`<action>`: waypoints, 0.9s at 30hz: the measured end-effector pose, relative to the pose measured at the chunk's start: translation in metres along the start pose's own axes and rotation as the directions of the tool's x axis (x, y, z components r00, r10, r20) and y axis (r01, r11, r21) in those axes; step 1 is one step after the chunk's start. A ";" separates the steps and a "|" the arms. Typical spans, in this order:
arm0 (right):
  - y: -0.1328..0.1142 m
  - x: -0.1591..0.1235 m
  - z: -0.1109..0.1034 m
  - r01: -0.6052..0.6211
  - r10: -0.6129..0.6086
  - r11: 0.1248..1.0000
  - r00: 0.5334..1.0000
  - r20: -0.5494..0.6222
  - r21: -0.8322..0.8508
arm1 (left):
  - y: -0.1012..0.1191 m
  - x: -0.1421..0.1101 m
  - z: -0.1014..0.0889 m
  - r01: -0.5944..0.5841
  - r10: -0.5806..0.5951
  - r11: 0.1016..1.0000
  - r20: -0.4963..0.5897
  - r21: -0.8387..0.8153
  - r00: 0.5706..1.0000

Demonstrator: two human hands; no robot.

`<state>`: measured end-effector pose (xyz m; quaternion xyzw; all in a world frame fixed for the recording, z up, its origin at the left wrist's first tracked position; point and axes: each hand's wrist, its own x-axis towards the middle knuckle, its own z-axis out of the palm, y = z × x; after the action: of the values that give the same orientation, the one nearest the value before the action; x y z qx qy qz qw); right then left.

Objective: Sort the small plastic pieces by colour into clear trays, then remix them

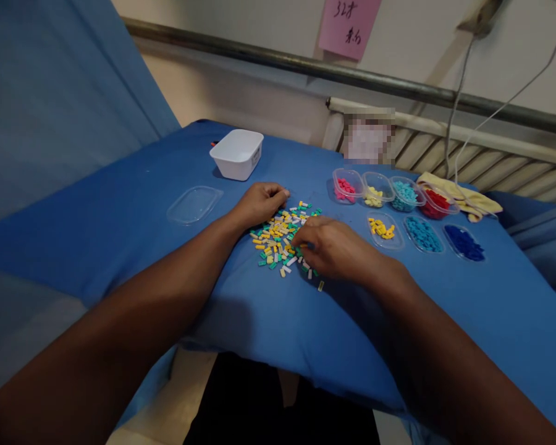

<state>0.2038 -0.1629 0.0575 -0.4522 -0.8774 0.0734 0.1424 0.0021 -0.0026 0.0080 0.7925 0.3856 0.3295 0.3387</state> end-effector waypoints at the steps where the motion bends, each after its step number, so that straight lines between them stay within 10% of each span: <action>1: -0.005 0.004 0.003 0.007 -0.007 1.000 1.000 0.001 0.022 | 0.000 0.000 0.000 0.003 -0.003 1.000 0.000 0.003 1.000; 19: -0.006 0.001 0.019 -0.076 0.107 0.982 0.978 -0.178 0.170 | -0.001 0.002 0.002 0.017 -0.017 1.000 -0.015 0.004 1.000; 27: -0.005 -0.008 0.007 -0.121 0.142 0.954 0.988 -0.056 0.275 | -0.001 0.000 0.002 0.022 -0.022 0.999 0.005 -0.026 1.000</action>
<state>0.2021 -0.1726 0.0503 -0.4885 -0.8210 0.1847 0.2307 0.0036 -0.0026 0.0062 0.7845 0.3892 0.3290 0.3533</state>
